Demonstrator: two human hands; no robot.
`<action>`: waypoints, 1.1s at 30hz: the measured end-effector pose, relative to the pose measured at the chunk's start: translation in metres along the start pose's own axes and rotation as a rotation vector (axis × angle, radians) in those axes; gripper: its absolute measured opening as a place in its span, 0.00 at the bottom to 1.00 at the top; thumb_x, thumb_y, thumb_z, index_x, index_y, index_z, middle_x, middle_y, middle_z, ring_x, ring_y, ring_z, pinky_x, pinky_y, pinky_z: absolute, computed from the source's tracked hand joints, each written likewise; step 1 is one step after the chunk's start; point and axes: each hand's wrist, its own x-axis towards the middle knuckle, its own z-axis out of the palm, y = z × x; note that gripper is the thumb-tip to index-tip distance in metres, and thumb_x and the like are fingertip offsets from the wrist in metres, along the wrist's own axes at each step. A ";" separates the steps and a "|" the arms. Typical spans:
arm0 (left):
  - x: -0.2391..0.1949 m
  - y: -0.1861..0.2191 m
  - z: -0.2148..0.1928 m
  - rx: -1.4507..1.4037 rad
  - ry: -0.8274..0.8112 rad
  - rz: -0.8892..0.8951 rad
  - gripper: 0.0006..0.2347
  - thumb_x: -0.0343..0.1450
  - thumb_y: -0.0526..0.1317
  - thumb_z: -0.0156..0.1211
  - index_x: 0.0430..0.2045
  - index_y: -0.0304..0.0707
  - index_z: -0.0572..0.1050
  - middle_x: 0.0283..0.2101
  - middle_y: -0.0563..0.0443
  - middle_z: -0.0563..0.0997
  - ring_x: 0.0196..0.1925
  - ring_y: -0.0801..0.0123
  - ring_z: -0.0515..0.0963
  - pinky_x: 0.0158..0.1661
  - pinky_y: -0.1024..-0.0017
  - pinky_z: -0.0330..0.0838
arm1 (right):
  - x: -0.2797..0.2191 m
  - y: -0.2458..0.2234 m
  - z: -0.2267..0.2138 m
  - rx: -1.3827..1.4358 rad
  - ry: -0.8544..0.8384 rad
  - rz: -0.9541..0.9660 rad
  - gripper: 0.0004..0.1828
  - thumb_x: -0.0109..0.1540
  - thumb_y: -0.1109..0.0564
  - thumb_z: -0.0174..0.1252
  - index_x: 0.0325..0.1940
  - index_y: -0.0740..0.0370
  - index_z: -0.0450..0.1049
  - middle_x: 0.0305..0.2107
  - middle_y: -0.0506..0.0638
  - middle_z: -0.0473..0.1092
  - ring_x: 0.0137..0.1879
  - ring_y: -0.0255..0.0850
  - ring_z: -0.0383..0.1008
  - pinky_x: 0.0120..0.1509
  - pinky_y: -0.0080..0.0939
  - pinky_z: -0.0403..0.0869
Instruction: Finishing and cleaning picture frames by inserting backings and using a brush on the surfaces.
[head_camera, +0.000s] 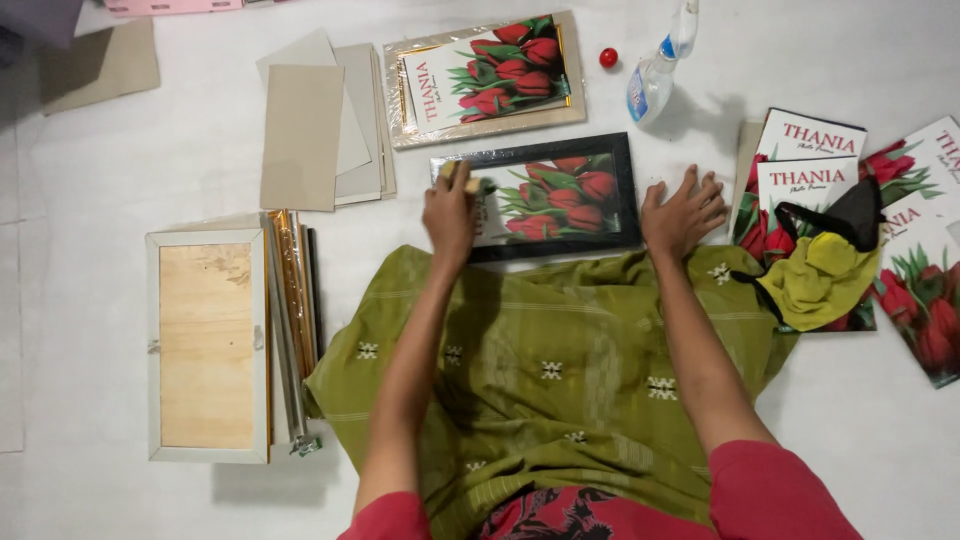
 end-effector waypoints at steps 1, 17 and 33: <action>0.007 0.015 0.013 -0.002 0.000 0.000 0.27 0.69 0.33 0.64 0.64 0.63 0.69 0.48 0.40 0.77 0.48 0.42 0.80 0.40 0.43 0.81 | 0.000 0.000 0.000 -0.002 0.001 -0.001 0.30 0.61 0.45 0.61 0.63 0.62 0.72 0.50 0.60 0.64 0.56 0.63 0.65 0.52 0.66 0.61; -0.067 0.178 0.002 -0.454 -0.366 0.206 0.21 0.66 0.47 0.63 0.54 0.56 0.74 0.46 0.45 0.81 0.48 0.47 0.84 0.46 0.51 0.80 | -0.004 0.004 0.009 0.007 -0.038 0.009 0.28 0.66 0.44 0.57 0.66 0.61 0.69 0.52 0.58 0.60 0.57 0.60 0.61 0.56 0.67 0.59; -0.107 0.059 -0.028 -0.208 -0.103 -0.088 0.29 0.63 0.27 0.60 0.62 0.49 0.73 0.42 0.32 0.81 0.41 0.32 0.82 0.41 0.43 0.77 | -0.002 0.003 0.004 0.026 -0.017 -0.001 0.29 0.62 0.47 0.60 0.64 0.63 0.71 0.50 0.61 0.63 0.57 0.63 0.63 0.53 0.67 0.60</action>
